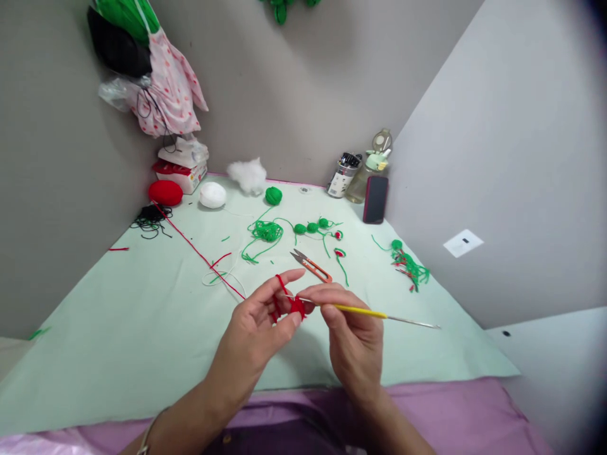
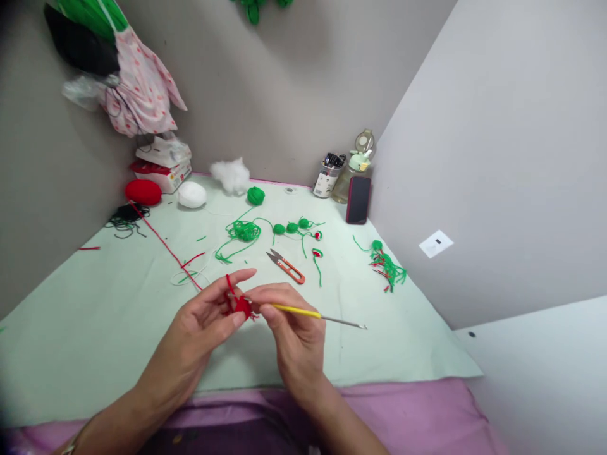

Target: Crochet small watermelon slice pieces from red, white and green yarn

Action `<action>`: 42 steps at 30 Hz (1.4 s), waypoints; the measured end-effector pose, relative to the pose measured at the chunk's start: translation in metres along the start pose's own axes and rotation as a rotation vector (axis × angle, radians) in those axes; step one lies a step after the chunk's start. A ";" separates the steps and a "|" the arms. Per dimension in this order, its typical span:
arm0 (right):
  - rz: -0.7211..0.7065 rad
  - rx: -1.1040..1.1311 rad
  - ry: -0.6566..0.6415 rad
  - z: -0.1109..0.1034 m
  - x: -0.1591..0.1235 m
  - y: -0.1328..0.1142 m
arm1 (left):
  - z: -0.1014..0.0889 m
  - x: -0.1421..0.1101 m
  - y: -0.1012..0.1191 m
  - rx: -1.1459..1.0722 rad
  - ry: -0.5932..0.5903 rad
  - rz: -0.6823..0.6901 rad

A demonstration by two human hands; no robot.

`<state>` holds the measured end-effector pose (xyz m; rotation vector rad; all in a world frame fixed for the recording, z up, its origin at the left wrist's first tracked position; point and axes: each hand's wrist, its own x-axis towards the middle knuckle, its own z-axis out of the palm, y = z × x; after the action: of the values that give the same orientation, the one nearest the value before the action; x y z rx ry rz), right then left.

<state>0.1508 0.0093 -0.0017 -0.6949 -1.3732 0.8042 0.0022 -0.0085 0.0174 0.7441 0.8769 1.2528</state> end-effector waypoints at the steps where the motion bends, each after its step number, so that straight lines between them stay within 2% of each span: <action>1: -0.020 -0.022 -0.004 0.000 0.000 0.000 | -0.001 0.001 0.000 -0.026 -0.002 -0.004; 6: -0.074 -0.099 -0.014 -0.005 -0.002 -0.001 | -0.008 0.007 0.003 -0.071 -0.103 -0.037; 14: 0.124 0.233 -0.006 -0.005 0.004 0.005 | -0.011 0.011 0.009 -0.082 -0.118 -0.128; 19: 0.175 0.256 0.005 -0.004 0.007 0.003 | -0.011 0.011 0.008 -0.129 -0.195 -0.180; 26: 0.187 0.277 0.028 -0.006 0.005 0.004 | -0.013 0.012 0.008 -0.134 -0.152 -0.177; 30: 0.218 0.275 0.045 -0.007 0.007 0.004 | -0.016 0.013 0.007 -0.137 -0.187 -0.210; 36: 0.422 0.324 0.040 -0.013 0.012 0.000 | -0.022 0.017 0.003 -0.188 -0.322 -0.296; 38: 0.469 0.357 0.012 -0.013 0.012 0.001 | -0.021 0.017 0.002 -0.203 -0.328 -0.296; 40: 0.428 0.348 -0.024 -0.012 0.009 0.002 | -0.017 0.015 0.000 -0.188 -0.276 -0.250; 42: 0.298 0.262 -0.042 -0.009 0.006 0.004 | -0.013 0.013 -0.002 -0.135 -0.199 -0.176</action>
<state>0.1593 0.0162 -0.0021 -0.6869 -1.1870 1.2178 -0.0070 0.0040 0.0079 0.6566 0.6732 1.0516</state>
